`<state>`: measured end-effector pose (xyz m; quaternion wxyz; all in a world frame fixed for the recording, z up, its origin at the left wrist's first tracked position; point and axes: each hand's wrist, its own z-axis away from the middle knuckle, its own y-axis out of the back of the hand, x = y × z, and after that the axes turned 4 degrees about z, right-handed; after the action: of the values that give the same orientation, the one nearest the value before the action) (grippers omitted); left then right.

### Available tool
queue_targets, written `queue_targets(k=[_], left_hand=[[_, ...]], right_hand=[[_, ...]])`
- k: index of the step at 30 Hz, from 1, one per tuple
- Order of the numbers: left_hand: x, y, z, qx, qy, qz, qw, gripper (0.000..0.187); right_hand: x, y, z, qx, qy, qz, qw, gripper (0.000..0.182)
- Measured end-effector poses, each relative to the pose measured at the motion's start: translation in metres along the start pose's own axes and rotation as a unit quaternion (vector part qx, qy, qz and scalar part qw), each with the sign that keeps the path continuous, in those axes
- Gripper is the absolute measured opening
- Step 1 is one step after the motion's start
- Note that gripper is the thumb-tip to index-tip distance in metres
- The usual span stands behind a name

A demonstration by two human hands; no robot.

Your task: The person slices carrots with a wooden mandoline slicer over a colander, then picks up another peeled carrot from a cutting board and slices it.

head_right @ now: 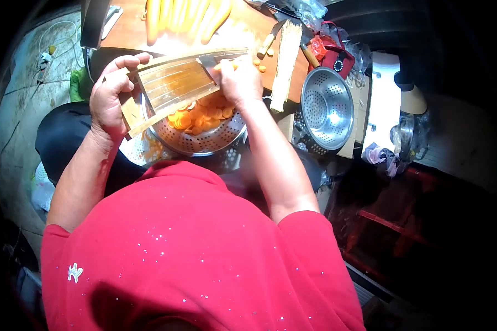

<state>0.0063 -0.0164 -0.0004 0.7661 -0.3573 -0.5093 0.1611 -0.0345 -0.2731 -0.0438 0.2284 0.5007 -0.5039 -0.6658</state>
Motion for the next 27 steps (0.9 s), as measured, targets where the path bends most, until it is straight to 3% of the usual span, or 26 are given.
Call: queue_targets(k=[3,9,12,17,19,21,27], left_hand=[[0.000,0.000,0.000,0.003,0.009,-0.016,1.000,0.038],[-0.001,0.001,0.001,-0.004,0.008,-0.005,1.000,0.039],[0.001,-0.001,0.000,0.000,0.004,-0.001,1.000,0.039],[0.000,0.000,0.001,0.007,0.007,-0.010,1.000,0.039],[0.001,-0.002,0.000,0.005,0.006,-0.015,1.000,0.038],[-0.001,0.000,0.000,0.002,0.002,-0.008,1.000,0.038],[0.001,-0.002,-0.001,-0.001,0.005,-0.002,1.000,0.037]], right_hand=[[-0.052,0.020,0.039,-0.016,0.074,-0.038,0.996,0.037],[-0.014,0.006,0.001,-0.007,-0.046,0.036,0.998,0.043],[-0.007,0.005,-0.001,0.013,-0.026,0.042,0.999,0.041],[-0.056,0.022,0.047,-0.033,0.051,0.003,0.998,0.038],[-0.045,0.015,0.036,-0.026,0.030,0.000,0.999,0.041],[-0.021,0.004,0.011,-0.016,-0.059,0.039,0.997,0.046],[-0.011,0.007,-0.001,-0.021,-0.058,0.045,0.997,0.050]])
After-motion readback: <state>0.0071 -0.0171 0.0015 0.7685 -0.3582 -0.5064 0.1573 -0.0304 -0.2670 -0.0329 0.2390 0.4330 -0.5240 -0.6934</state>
